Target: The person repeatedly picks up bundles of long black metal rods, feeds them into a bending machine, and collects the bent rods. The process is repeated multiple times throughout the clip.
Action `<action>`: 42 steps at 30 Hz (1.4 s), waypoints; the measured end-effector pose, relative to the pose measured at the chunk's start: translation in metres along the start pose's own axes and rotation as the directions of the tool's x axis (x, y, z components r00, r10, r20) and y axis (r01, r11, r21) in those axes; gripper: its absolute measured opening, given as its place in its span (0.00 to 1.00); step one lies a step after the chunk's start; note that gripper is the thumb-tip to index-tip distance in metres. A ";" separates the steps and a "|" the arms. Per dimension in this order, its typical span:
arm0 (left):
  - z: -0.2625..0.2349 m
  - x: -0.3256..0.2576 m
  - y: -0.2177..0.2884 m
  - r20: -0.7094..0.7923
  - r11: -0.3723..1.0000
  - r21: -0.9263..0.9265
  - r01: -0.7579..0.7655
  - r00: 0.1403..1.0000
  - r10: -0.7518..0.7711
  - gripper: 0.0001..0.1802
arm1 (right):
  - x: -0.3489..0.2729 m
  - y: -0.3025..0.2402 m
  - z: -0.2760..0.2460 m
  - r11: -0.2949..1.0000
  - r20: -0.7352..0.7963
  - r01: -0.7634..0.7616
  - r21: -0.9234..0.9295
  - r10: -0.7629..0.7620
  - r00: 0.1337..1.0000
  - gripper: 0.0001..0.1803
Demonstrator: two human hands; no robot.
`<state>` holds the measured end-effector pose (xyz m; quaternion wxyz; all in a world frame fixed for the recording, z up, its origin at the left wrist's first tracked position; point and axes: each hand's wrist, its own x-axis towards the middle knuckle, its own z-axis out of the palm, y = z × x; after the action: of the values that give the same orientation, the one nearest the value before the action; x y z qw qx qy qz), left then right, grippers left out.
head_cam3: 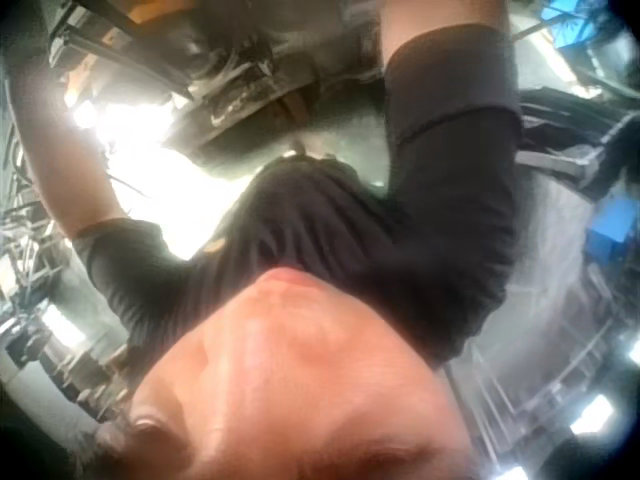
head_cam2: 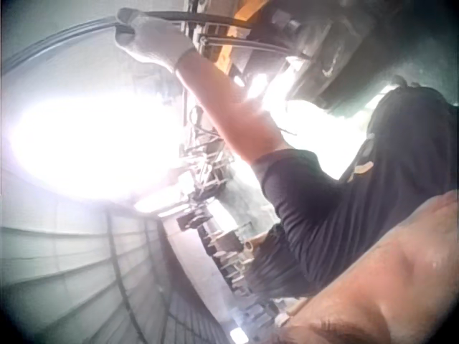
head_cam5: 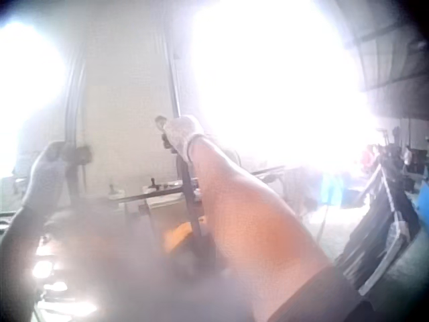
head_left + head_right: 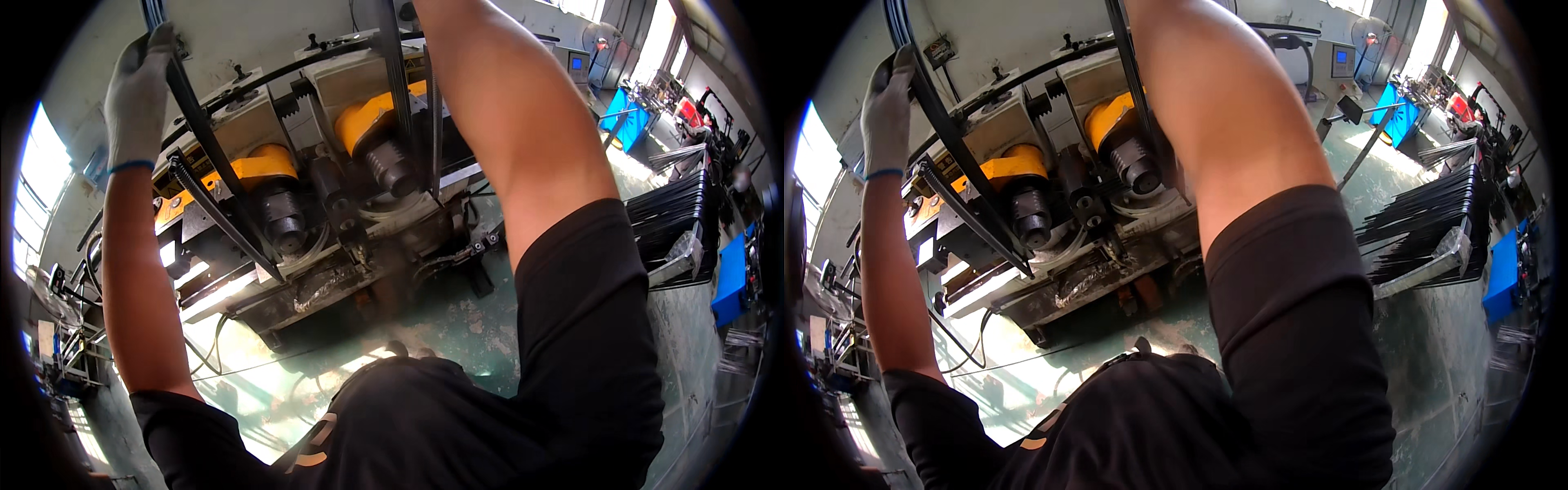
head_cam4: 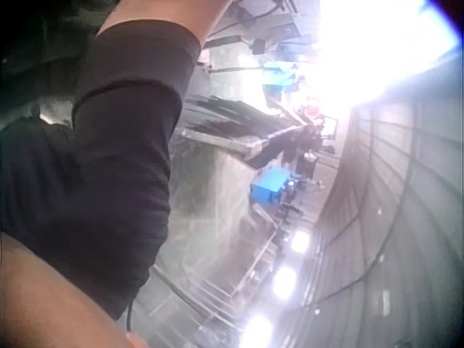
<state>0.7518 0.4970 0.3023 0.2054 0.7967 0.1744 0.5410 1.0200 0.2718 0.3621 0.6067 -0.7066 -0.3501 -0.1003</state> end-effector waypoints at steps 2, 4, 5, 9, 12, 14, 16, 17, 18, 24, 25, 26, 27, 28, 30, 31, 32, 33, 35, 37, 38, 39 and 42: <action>0.022 0.014 0.016 -0.029 0.954 0.300 0.007 1.000 0.002 0.29 | 0.020 0.010 0.009 0.506 0.120 0.392 -0.769 -0.488 0.865 0.16; 0.030 0.016 0.017 0.031 0.995 0.036 0.098 0.995 -0.099 0.26 | 0.037 0.022 0.016 0.368 0.114 0.372 -0.852 -0.563 0.819 0.14; 0.034 0.018 0.014 0.038 0.982 -0.047 0.181 0.983 -0.179 0.24 | 0.043 0.026 0.021 0.674 -0.064 0.294 -0.678 -0.453 0.889 0.13; 0.039 0.009 -0.009 0.177 0.916 -0.329 0.230 0.968 -0.179 0.17 | 0.047 0.037 0.021 -0.139 0.253 0.211 -0.967 -0.586 0.770 0.13; 0.043 0.012 -0.018 0.182 0.956 -0.248 0.159 0.976 -0.115 0.17 | 0.037 0.031 0.015 -0.283 0.372 0.261 -0.923 -0.483 0.793 0.13; 0.042 0.013 -0.021 0.143 0.958 -0.246 0.147 0.983 -0.114 0.16 | 0.032 0.026 0.011 -0.106 0.266 0.244 -0.964 -0.456 0.849 0.13; 0.041 0.014 -0.023 0.156 0.966 -0.223 0.132 0.983 -0.098 0.15 | 0.031 0.025 0.010 -0.070 0.250 0.244 -0.967 -0.429 0.868 0.13; 0.040 0.014 -0.024 0.169 0.968 -0.219 0.122 0.982 -0.085 0.15 | 0.032 0.026 0.011 -0.124 0.287 0.259 -0.958 -0.424 0.859 0.13; 0.039 0.014 -0.025 0.208 0.975 -0.169 0.144 0.972 -0.108 0.15 | 0.034 0.029 0.012 -0.179 0.321 0.269 -0.946 -0.417 0.851 0.13; 0.041 0.013 -0.021 0.170 0.979 -0.169 0.111 0.982 -0.082 0.16 | 0.049 0.044 0.021 0.112 0.135 0.275 -0.955 -0.660 0.739 0.11; 0.040 0.013 -0.020 0.168 0.977 -0.186 0.107 0.983 -0.076 0.16 | 0.048 0.044 0.020 0.349 -0.001 0.284 -0.893 -0.634 0.773 0.11; 0.041 0.012 -0.019 0.171 0.975 -0.190 0.114 0.982 -0.082 0.16 | 0.046 0.043 0.019 0.567 -0.127 0.283 -0.774 -0.577 0.807 0.10; 0.040 0.012 -0.017 0.173 0.974 -0.191 0.123 0.981 -0.090 0.15 | 0.043 0.040 0.018 0.750 -0.232 0.273 -0.603 -0.492 0.839 0.10; 0.040 0.012 -0.016 0.174 0.973 -0.188 0.132 0.980 -0.100 0.15 | 0.039 0.039 0.017 0.827 -0.302 0.282 -0.486 -0.462 0.834 0.10; 0.038 0.011 -0.015 0.172 0.975 -0.174 0.140 0.979 -0.109 0.15 | 0.033 0.034 0.015 0.829 -0.304 0.270 -0.490 -0.453 0.838 0.11; 0.038 0.012 -0.015 0.173 0.975 -0.175 0.140 0.979 -0.109 0.14 | 0.030 0.031 0.015 0.830 -0.305 0.264 -0.491 -0.448 0.841 0.11; 0.036 0.012 -0.015 0.183 0.969 -0.191 0.158 0.975 -0.124 0.15 | 0.028 0.030 0.016 0.826 -0.304 0.267 -0.496 -0.454 0.838 0.11; 0.036 0.013 -0.015 0.196 0.961 -0.217 0.173 0.972 -0.130 0.15 | 0.027 0.030 0.016 0.824 -0.299 0.278 -0.494 -0.461 0.835 0.12; 0.035 0.018 -0.014 0.229 0.941 -0.272 0.200 0.964 -0.138 0.16 | 0.025 0.030 0.018 0.819 -0.294 0.294 -0.493 -0.475 0.830 0.12; 0.035 0.026 -0.013 0.218 0.936 -0.259 0.237 0.959 -0.182 0.16 | 0.025 0.031 0.018 0.858 -0.343 0.295 -0.420 -0.452 0.824 0.12; 0.035 0.031 -0.012 0.197 0.938 -0.251 0.238 0.962 -0.191 0.17 | 0.026 0.032 0.018 0.859 -0.344 0.295 -0.419 -0.451 0.824 0.12; 0.035 0.035 -0.013 0.173 0.941 -0.246 0.231 0.966 -0.192 0.17 | 0.027 0.032 0.016 0.860 -0.342 0.296 -0.415 -0.449 0.825 0.12; 0.036 0.048 -0.018 0.121 0.941 -0.252 0.225 0.972 -0.200 0.16 | 0.032 0.031 0.009 0.749 -0.199 0.255 -0.611 -0.457 0.867 0.11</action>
<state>0.8013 0.5315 0.3185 0.3748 0.7631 0.1757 0.4964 1.0602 0.2911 0.3540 0.3888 -0.7446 -0.3256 -0.4341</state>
